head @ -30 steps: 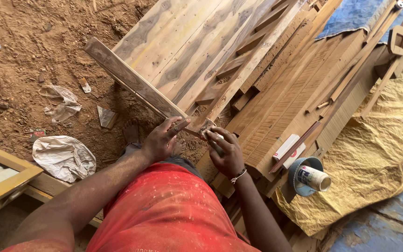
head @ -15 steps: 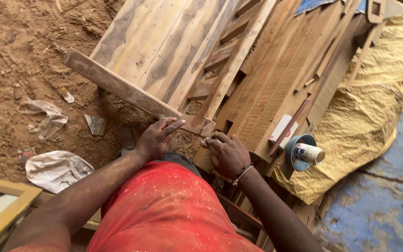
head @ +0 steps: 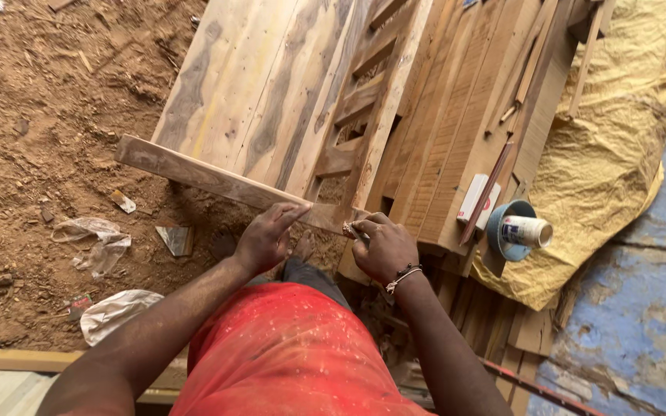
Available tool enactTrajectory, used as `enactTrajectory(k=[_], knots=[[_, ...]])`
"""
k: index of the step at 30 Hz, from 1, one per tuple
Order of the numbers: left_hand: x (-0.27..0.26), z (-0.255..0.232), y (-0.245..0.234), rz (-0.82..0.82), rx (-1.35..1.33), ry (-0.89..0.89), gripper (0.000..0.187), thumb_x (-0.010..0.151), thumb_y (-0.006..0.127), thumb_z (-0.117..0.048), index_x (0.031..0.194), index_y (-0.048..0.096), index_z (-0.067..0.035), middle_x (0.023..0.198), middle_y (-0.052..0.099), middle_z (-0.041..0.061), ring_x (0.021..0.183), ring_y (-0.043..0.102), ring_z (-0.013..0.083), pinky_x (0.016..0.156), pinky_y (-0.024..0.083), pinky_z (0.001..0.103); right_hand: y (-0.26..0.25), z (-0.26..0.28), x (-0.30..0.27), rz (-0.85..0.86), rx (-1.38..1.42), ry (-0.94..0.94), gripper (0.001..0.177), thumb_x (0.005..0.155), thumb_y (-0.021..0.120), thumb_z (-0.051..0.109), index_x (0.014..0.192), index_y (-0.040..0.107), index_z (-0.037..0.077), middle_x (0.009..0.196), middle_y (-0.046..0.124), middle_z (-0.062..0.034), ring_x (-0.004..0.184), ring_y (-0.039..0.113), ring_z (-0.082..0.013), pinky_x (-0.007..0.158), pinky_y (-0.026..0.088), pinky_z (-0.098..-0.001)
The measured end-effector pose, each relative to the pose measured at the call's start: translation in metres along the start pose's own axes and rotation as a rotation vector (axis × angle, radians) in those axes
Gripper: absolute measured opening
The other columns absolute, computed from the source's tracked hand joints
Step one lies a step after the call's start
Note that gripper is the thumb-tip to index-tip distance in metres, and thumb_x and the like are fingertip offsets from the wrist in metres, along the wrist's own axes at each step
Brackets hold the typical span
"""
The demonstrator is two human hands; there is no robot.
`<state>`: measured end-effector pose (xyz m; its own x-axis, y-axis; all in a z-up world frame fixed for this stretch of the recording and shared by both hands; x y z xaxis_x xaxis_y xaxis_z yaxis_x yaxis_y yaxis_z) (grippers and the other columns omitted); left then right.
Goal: The person joins wooden pieces to assemble a bench and then applies a finish using a cloth.
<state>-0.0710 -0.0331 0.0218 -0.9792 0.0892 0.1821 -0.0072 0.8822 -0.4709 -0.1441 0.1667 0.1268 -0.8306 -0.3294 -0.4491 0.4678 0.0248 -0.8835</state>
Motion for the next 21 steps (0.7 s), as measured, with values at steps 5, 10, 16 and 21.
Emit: enactTrajectory(k=[5,10,16,21], knots=[[0.011,-0.008,0.003,0.084,-0.015,0.035,0.071,0.082,0.059,0.003,0.15,0.05,-0.014,0.123,0.064,0.016,0.111,0.064,0.0352,0.095,0.054,0.047,0.01,-0.001,-0.015,0.042,0.077,0.051,0.033,0.083,0.065,0.028,0.112,0.078,0.018,0.118,0.07,-0.0053,0.101,0.069,-0.0301,0.093,0.055,-0.0422],[0.02,-0.022,0.031,0.22,0.034,0.105,0.064,0.091,0.054,0.0,0.153,0.047,-0.014,0.134,0.061,0.016,0.113,0.065,0.033,0.096,0.053,0.047,0.029,-0.023,-0.038,0.138,0.174,0.157,0.038,0.082,0.066,0.028,0.115,0.075,0.014,0.119,0.071,-0.0049,0.106,0.07,-0.0266,0.094,0.054,-0.0399],[0.019,-0.033,0.068,0.236,0.216,0.255,0.066,0.089,0.052,-0.004,0.154,0.041,-0.003,0.145,0.048,0.023,0.127,0.055,0.0403,0.104,0.046,0.051,0.039,-0.055,-0.066,0.008,0.338,0.212,0.038,0.079,0.067,0.025,0.114,0.077,0.014,0.12,0.072,-0.0078,0.109,0.068,-0.0306,0.095,0.055,-0.0408],[-0.004,0.009,0.087,0.315,0.369,0.187,0.065,0.092,0.051,-0.009,0.154,0.037,0.001,0.147,0.049,0.024,0.132,0.055,0.0382,0.11,0.045,0.048,0.064,-0.09,-0.074,0.006,0.401,0.239,0.039,0.08,0.069,0.029,0.116,0.076,0.016,0.119,0.073,-0.0094,0.11,0.069,-0.0313,0.095,0.055,-0.0404]])
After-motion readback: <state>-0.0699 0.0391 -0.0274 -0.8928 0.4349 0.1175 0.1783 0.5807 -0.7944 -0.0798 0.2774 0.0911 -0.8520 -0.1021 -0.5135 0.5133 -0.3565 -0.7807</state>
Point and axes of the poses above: each hand's wrist, its own x-axis towards the middle knuckle, its own y-axis out of the palm, z = x × y, the point moved 5 cm from there along x, towards the middle knuckle
